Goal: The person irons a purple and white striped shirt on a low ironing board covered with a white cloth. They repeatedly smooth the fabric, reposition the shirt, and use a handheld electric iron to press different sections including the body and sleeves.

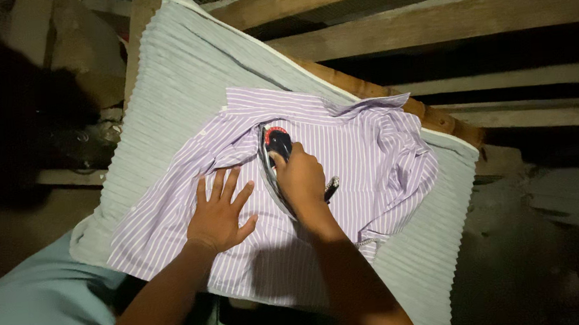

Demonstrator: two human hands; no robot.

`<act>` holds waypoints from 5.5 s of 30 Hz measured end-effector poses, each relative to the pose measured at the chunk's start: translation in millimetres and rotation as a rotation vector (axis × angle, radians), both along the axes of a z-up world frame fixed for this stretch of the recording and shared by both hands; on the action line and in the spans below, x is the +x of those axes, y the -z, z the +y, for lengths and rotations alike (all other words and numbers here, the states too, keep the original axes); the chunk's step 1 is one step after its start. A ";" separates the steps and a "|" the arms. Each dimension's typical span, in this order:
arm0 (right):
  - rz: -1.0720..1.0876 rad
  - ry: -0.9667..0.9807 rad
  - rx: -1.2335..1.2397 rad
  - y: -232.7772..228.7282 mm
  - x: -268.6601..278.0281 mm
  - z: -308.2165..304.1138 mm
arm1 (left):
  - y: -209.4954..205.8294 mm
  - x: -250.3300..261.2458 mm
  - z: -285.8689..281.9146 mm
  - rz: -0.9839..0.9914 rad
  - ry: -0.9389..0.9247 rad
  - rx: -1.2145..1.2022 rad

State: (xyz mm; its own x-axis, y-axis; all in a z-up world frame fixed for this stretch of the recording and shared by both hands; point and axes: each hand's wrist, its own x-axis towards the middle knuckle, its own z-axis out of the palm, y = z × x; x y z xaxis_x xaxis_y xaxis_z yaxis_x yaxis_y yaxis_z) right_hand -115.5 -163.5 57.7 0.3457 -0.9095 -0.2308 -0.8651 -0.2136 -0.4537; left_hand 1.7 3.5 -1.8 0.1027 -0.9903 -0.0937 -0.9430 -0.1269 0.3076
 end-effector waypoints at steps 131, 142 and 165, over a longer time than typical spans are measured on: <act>0.169 0.536 -0.291 39.6 -439.9 -29.5 | 4.4 -2.5 4.9 0.034 -0.021 -0.105; 0.088 0.524 -0.140 19.8 -365.7 -61.1 | 5.9 -3.0 1.3 0.004 -0.030 -0.017; 0.077 -0.096 -0.212 40.6 -225.7 126.1 | -30.3 40.3 13.8 0.307 -0.168 -0.041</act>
State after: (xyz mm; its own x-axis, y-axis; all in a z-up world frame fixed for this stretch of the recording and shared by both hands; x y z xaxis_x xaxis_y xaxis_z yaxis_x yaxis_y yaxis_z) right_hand -341.1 -37.3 17.0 0.4214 -0.9044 -0.0672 -0.8665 -0.3797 -0.3240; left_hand 41.9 17.3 28.5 0.2379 -0.9655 -0.1062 -0.7726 -0.2544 0.5818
